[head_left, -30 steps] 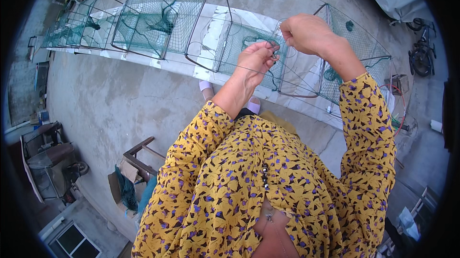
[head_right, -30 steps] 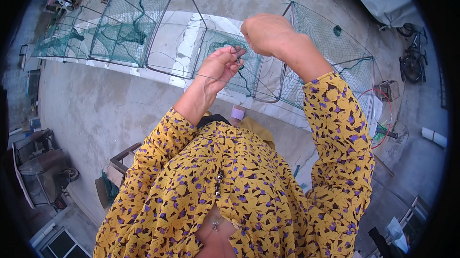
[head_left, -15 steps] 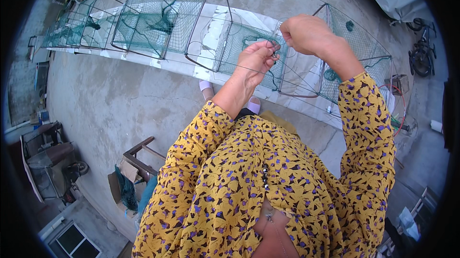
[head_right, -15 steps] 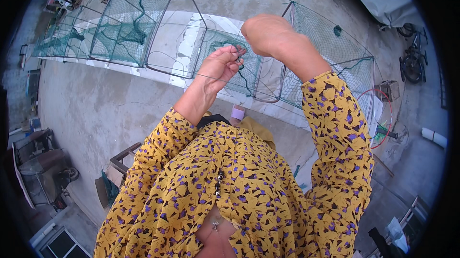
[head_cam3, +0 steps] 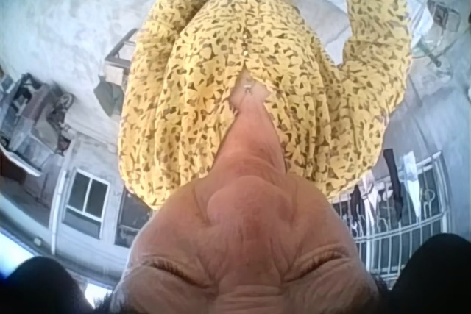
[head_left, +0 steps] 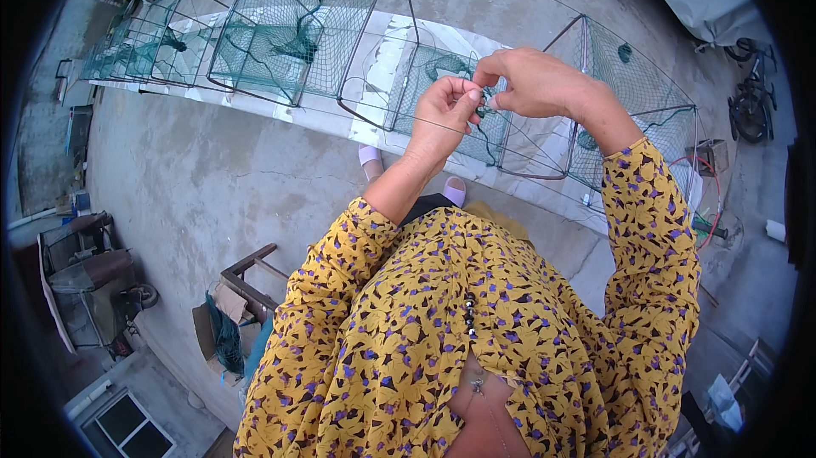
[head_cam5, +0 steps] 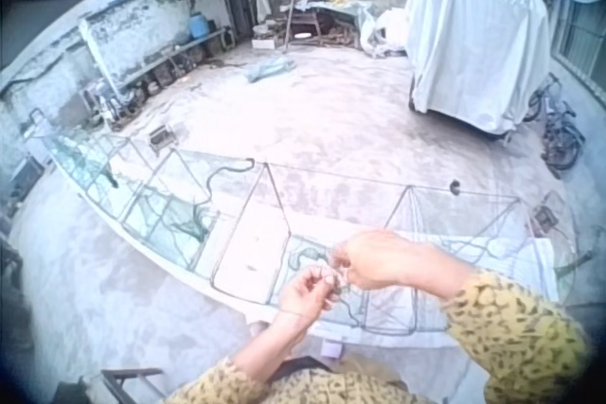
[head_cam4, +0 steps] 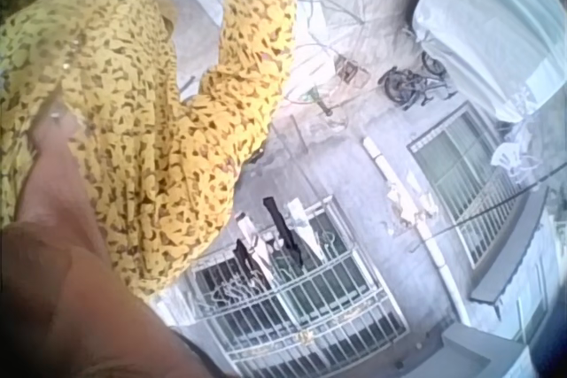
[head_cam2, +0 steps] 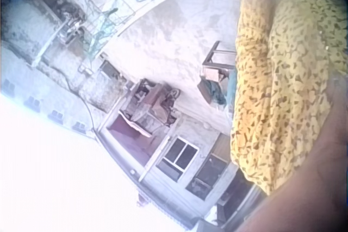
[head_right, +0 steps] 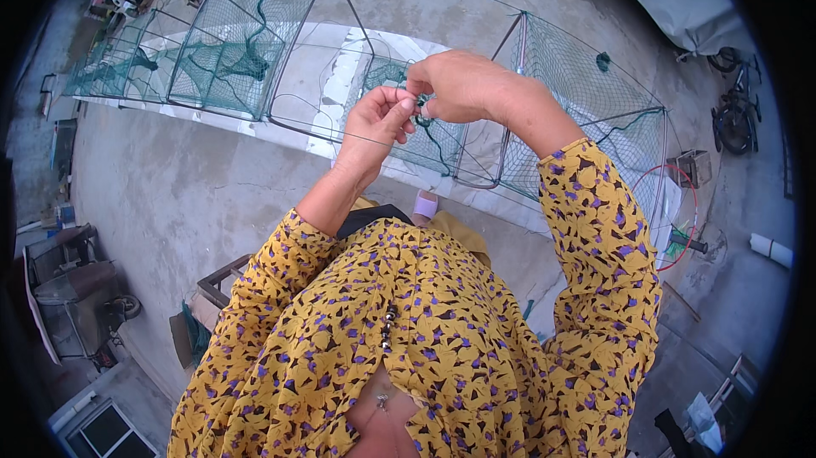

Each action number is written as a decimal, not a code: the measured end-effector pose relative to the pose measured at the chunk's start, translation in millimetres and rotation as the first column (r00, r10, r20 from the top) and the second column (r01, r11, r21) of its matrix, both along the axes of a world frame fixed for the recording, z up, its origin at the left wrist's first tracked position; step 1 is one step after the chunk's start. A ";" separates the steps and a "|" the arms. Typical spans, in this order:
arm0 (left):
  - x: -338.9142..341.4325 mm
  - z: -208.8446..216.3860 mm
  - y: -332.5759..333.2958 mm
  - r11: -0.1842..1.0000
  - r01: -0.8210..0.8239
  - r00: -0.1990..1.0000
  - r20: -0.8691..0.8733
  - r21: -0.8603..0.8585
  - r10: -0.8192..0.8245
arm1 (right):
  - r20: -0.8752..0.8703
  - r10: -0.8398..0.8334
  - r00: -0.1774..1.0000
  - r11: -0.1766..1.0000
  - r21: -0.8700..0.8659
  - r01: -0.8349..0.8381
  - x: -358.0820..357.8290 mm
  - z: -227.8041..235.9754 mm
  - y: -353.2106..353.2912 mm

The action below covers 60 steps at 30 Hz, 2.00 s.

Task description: The person assembles a collapsible mesh fish trap by hand, threading wire through the mesh and frame to secure the structure.

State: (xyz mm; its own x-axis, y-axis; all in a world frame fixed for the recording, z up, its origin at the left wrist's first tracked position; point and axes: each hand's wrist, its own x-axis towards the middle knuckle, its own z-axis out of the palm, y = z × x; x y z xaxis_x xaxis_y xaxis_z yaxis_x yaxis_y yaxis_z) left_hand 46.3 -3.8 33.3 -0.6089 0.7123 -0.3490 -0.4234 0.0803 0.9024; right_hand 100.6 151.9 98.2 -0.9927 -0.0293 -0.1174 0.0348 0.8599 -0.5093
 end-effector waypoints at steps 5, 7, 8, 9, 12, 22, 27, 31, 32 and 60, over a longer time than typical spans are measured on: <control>3.0 0.8 -0.6 0.983 -0.101 0.994 -0.017 0.154 0.104 | 0.259 0.022 0.966 1.000 -0.007 -0.021 -9.1 20.4 2.9; 3.5 -1.7 1.1 0.986 -0.079 0.997 0.031 0.147 0.075 | 0.272 0.009 0.962 0.998 -0.055 0.006 -7.6 38.0 0.6; 5.0 -1.9 3.2 0.986 -0.077 0.997 0.037 0.147 0.072 | 0.304 0.032 0.952 0.967 -0.250 0.047 -5.8 49.0 -0.1; 6.5 -1.7 5.1 0.995 0.008 0.997 -0.083 0.095 -0.001 | 0.330 0.060 0.942 0.896 -0.434 0.095 -5.2 54.5 -1.1; 11.5 0.3 5.9 0.987 0.138 0.918 -0.364 -0.077 -0.156 | 0.198 0.100 0.975 0.759 -0.649 0.054 -11.1 57.0 -4.9; -2.5 8.0 3.1 0.981 0.160 0.945 -0.271 -0.111 -0.185 | 0.047 -0.199 0.979 0.642 -0.748 0.166 -11.3 42.6 6.9; 5.8 7.0 9.3 0.979 0.187 0.842 -0.501 -0.077 -0.200 | 0.093 -0.179 0.979 0.633 -0.752 0.187 -16.1 35.2 -1.9; -5.9 22.6 -2.5 0.983 0.180 0.981 -0.060 -0.047 -0.182 | 0.300 -0.064 0.952 0.963 -0.232 0.138 -12.2 12.8 16.6; -7.5 21.5 -4.5 0.982 0.183 0.981 -0.060 -0.046 -0.185 | 0.300 -0.067 0.951 0.963 -0.231 0.141 -10.4 8.5 14.8; 1.6 -10.9 29.3 0.985 0.036 0.844 -0.523 -0.168 -0.120 | 0.324 -0.365 0.873 0.931 0.156 0.331 -0.9 22.8 -6.4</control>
State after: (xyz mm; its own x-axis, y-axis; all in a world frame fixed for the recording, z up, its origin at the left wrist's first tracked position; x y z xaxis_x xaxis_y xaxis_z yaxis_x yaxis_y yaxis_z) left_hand 47.9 25.5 22.4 -0.6749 0.7321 -0.0926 0.1294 0.2410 0.9619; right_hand 99.6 145.5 121.0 -0.8340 0.3383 -0.4359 0.4978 0.8022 -0.3297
